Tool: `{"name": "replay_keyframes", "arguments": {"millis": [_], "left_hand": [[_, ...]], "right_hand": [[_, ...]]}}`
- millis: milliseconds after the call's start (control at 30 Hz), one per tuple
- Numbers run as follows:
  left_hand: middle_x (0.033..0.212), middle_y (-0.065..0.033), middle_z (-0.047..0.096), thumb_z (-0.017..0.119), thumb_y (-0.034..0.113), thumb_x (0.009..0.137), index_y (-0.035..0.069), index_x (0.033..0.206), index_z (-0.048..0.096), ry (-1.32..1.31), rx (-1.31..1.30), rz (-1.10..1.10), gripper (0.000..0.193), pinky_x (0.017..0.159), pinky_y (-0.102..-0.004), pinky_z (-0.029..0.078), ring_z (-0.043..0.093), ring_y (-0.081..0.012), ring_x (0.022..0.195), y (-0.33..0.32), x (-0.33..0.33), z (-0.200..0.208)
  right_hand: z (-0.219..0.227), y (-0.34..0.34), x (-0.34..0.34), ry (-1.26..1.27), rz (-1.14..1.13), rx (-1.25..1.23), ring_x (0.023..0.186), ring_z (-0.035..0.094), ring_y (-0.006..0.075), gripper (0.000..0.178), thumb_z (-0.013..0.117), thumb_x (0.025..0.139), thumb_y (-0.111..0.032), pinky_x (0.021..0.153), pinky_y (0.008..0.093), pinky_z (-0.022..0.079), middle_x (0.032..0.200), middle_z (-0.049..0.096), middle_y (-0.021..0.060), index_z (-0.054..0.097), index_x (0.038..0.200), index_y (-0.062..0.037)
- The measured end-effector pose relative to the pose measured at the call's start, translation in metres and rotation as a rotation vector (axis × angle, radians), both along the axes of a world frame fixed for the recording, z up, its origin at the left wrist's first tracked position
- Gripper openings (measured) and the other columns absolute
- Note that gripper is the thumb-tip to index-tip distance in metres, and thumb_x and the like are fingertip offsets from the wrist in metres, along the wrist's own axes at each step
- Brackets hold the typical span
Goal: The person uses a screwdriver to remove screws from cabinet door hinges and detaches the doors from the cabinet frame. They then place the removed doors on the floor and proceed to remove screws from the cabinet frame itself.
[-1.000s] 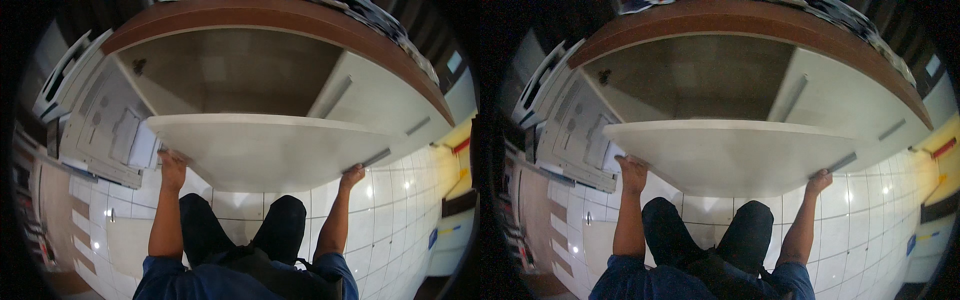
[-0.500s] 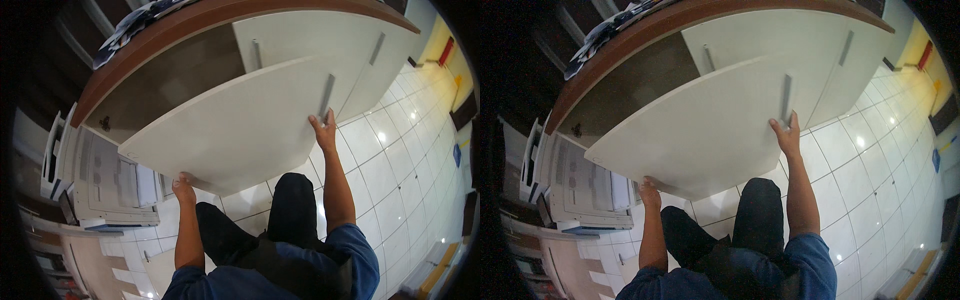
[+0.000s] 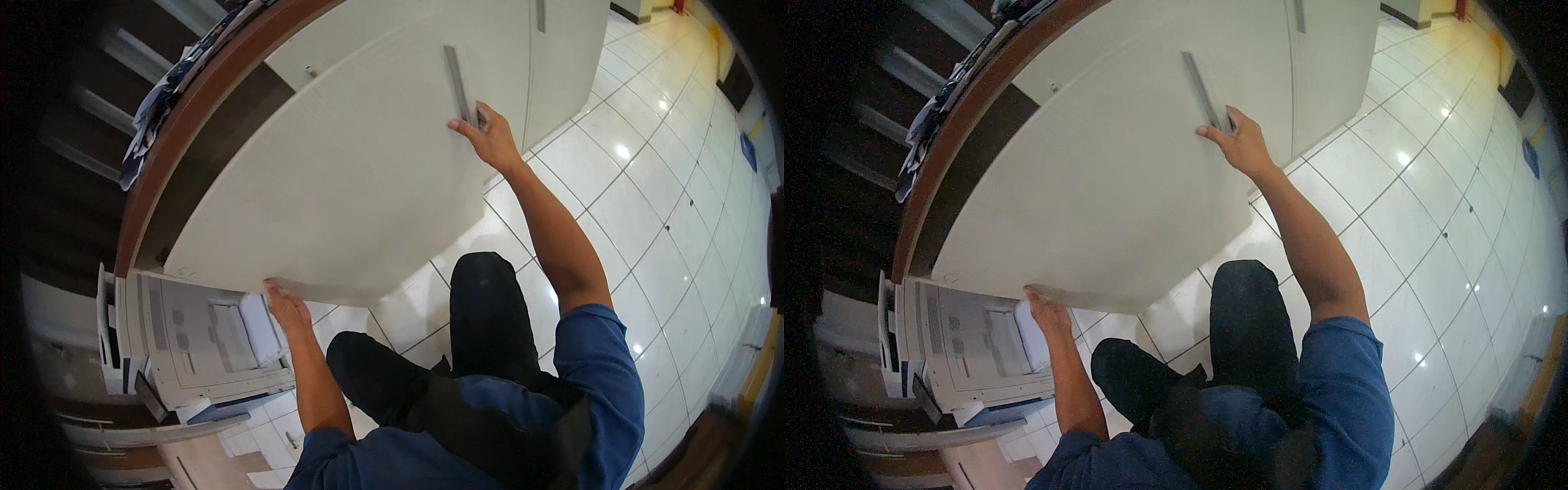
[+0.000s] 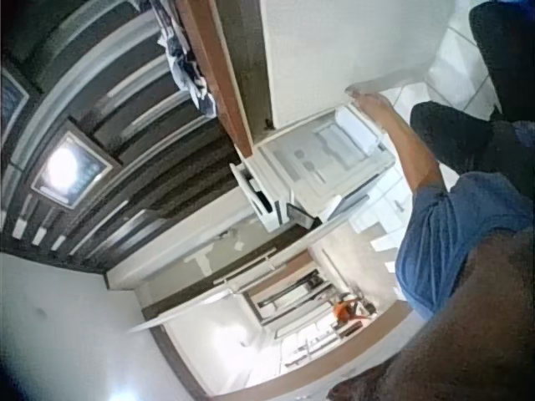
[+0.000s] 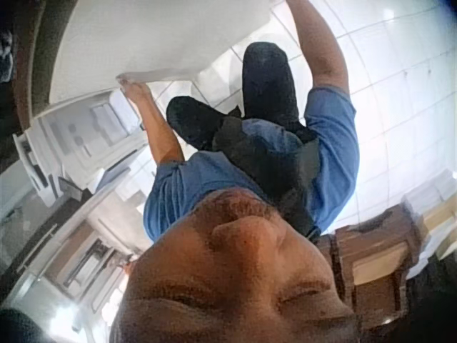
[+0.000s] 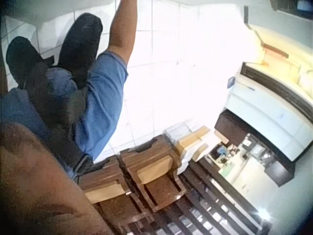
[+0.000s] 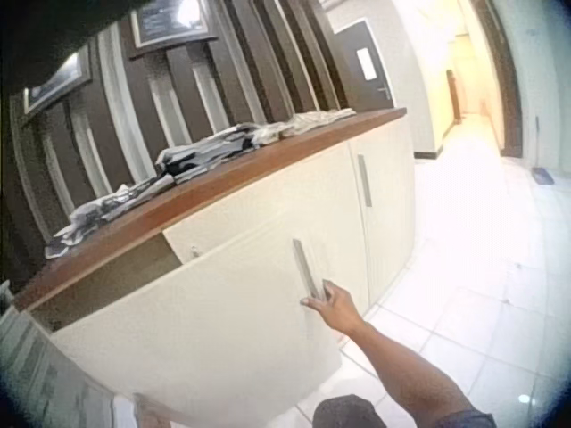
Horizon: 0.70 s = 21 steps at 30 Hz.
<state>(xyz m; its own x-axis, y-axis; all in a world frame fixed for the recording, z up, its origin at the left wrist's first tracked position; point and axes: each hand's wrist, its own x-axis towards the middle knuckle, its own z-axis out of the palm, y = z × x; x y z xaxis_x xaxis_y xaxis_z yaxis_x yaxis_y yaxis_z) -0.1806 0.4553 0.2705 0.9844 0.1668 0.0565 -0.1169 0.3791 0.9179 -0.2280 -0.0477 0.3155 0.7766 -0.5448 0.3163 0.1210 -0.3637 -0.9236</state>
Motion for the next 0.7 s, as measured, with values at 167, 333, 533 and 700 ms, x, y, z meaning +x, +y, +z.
{"name": "replay_keyframes", "arguments": {"millis": [167, 333, 533, 700], "left_hand": [[0.141, -0.0097, 0.040, 0.059, 0.050, 0.089, 0.007, 0.141, 0.035, -0.098, 0.008, -0.010, 0.072, 0.110, -0.0419, 0.031, 0.039, -0.0268, 0.129, -0.007, 0.003, 0.031], [0.138, -0.0076, 0.045, 0.070, 0.050, 0.081, 0.004, 0.137, 0.040, -0.128, 0.014, 0.037, 0.079, 0.106, -0.0365, 0.037, 0.044, -0.0227, 0.124, -0.021, 0.016, 0.055], [0.141, -0.0074, 0.042, 0.071, 0.048, 0.082, 0.003, 0.139, 0.038, -0.137, 0.020, 0.075, 0.080, 0.107, -0.0348, 0.036, 0.043, -0.0225, 0.125, -0.010, 0.032, 0.053], [0.140, -0.0082, 0.043, 0.067, 0.047, 0.085, 0.001, 0.138, 0.038, -0.079, 0.001, 0.072, 0.076, 0.108, -0.0361, 0.034, 0.043, -0.0235, 0.126, -0.021, 0.031, 0.056]], "right_hand": [[0.037, 0.001, -0.004, -0.157, 0.024, 0.015, 0.080, 0.062, 0.0212, 0.070, 0.077, 0.074, -0.049, 0.074, 0.0338, 0.049, 0.092, 0.067, 0.0162, 0.060, 0.115, 0.0057], [0.042, -0.012, 0.014, -0.103, -0.088, -0.077, 0.083, 0.065, 0.0229, 0.077, 0.078, 0.070, -0.054, 0.074, 0.0347, 0.051, 0.093, 0.068, 0.0176, 0.061, 0.116, 0.0043], [0.050, -0.008, 0.022, -0.141, -0.006, -0.005, 0.091, 0.066, 0.0298, 0.086, 0.077, 0.068, -0.058, 0.081, 0.0377, 0.051, 0.099, 0.067, 0.0234, 0.058, 0.119, 0.0088], [0.040, -0.013, 0.036, -0.075, -0.088, -0.034, 0.105, 0.061, 0.0349, 0.093, 0.078, 0.067, -0.058, 0.091, 0.0401, 0.048, 0.114, 0.061, 0.0281, 0.053, 0.124, 0.0098]]}}
